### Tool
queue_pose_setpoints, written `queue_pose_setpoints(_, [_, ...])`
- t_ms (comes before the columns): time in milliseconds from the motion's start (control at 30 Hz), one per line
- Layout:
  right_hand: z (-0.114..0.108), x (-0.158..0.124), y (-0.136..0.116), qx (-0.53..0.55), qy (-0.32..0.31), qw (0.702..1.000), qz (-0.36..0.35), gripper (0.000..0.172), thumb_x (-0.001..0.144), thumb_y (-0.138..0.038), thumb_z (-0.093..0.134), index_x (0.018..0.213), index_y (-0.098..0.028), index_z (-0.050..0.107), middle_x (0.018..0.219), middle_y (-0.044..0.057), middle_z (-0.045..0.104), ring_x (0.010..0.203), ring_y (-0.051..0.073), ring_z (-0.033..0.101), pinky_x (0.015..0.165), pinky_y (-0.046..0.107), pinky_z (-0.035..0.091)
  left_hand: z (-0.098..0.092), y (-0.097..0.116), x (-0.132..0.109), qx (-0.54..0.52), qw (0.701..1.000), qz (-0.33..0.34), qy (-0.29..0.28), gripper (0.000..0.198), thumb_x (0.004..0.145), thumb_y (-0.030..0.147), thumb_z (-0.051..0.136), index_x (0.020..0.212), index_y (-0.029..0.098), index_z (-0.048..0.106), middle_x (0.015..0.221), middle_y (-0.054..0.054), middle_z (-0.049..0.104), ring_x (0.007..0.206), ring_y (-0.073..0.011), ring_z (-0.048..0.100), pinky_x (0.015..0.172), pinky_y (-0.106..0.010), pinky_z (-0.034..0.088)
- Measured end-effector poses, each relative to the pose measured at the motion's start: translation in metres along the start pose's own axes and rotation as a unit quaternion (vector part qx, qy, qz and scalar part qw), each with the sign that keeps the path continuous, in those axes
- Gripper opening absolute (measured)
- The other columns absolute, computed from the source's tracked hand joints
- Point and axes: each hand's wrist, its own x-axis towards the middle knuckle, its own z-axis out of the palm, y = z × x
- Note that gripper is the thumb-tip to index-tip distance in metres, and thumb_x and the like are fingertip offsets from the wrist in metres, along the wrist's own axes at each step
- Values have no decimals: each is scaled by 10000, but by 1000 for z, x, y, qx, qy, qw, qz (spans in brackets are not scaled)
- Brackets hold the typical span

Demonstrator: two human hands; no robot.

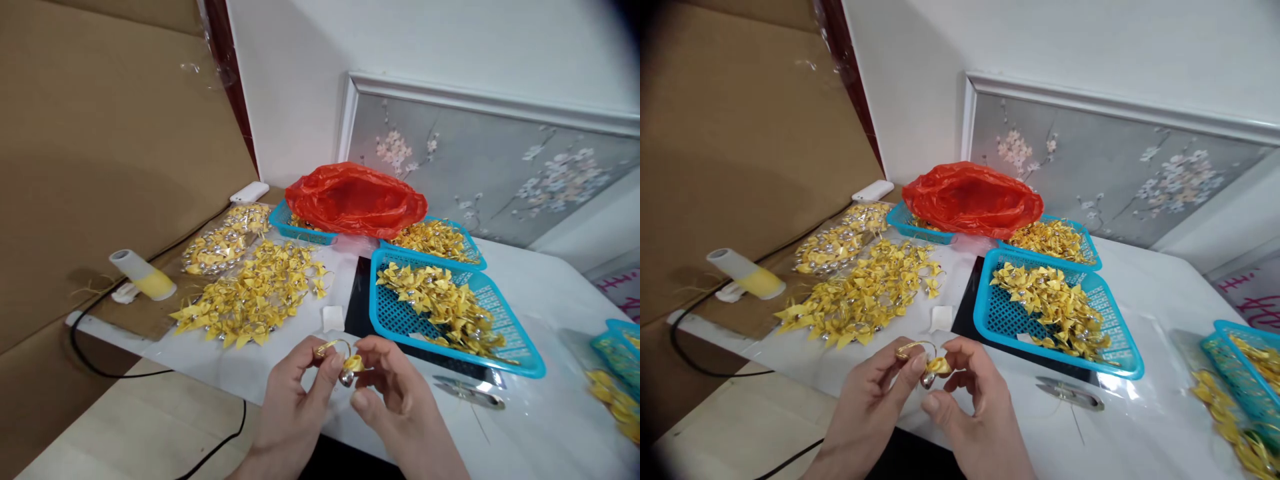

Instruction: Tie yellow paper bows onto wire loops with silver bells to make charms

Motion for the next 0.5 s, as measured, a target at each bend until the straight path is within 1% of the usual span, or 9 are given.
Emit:
queue_pose_setpoints(67, [4, 0, -3, 5, 15, 1000, 18, 344, 783, -435, 764, 1022, -226, 631, 876, 1, 671, 794, 159, 608, 736, 250, 479, 2, 1, 0, -46, 998, -39, -13, 247, 864, 377, 655, 707, 186, 666, 693, 13, 615, 709, -162, 553, 695, -253, 442])
queue_pose_setpoints(167, [8, 0, -2, -10, 19, 999, 23, 286, 795, -442, 754, 910, -198, 661, 806, 6, 674, 757, 160, 614, 712, 247, 477, 5, 2, 0, -137, 982, -130, -19, 290, 830, 424, 689, 683, 174, 668, 701, -3, 622, 737, -175, 551, 738, -283, 456])
queue_pose_setpoints(233, [9, 0, 1, -12, 20, 1000, 21, 289, 789, -455, 758, 873, -192, 674, 786, 12, 681, 742, 164, 615, 709, 251, 482, 6, 1, -1, -177, 967, -183, -1, 290, 777, 445, 741, 700, 170, 695, 727, -20, 650, 779, -191, 569, 774, -305, 465])
queue_pose_setpoints(300, [9, 1, 6, -9, 21, 999, 23, 306, 776, -474, 767, 861, -192, 683, 769, 13, 678, 726, 169, 613, 698, 256, 490, 6, -1, -2, -208, 953, -221, 16, 293, 721, 463, 783, 739, 178, 720, 757, -28, 677, 823, -205, 591, 794, -318, 474])
queue_pose_setpoints(333, [9, 1, 8, -7, 21, 999, 25, 322, 769, -489, 771, 860, -192, 686, 768, 14, 674, 725, 173, 615, 697, 261, 496, 6, -1, -3, -218, 948, -232, 19, 300, 702, 473, 793, 750, 185, 725, 760, -27, 683, 831, -208, 599, 796, -321, 478])
queue_pose_setpoints(400, [7, 2, 12, 2, 13, 1000, 27, 362, 745, -516, 787, 870, -191, 689, 797, 24, 678, 740, 185, 625, 711, 278, 510, 6, -2, -3, -220, 946, -235, 15, 312, 680, 488, 799, 728, 190, 719, 734, -18, 677, 806, -201, 601, 786, -319, 480])
queue_pose_setpoints(500, [2, 4, 13, 25, -11, 999, 35, 434, 704, -524, 823, 957, -201, 678, 882, 36, 699, 785, 192, 644, 732, 283, 516, 3, -1, 0, -186, 959, -212, 4, 323, 707, 487, 776, 662, 177, 696, 679, -5, 636, 736, -177, 565, 770, -305, 457])
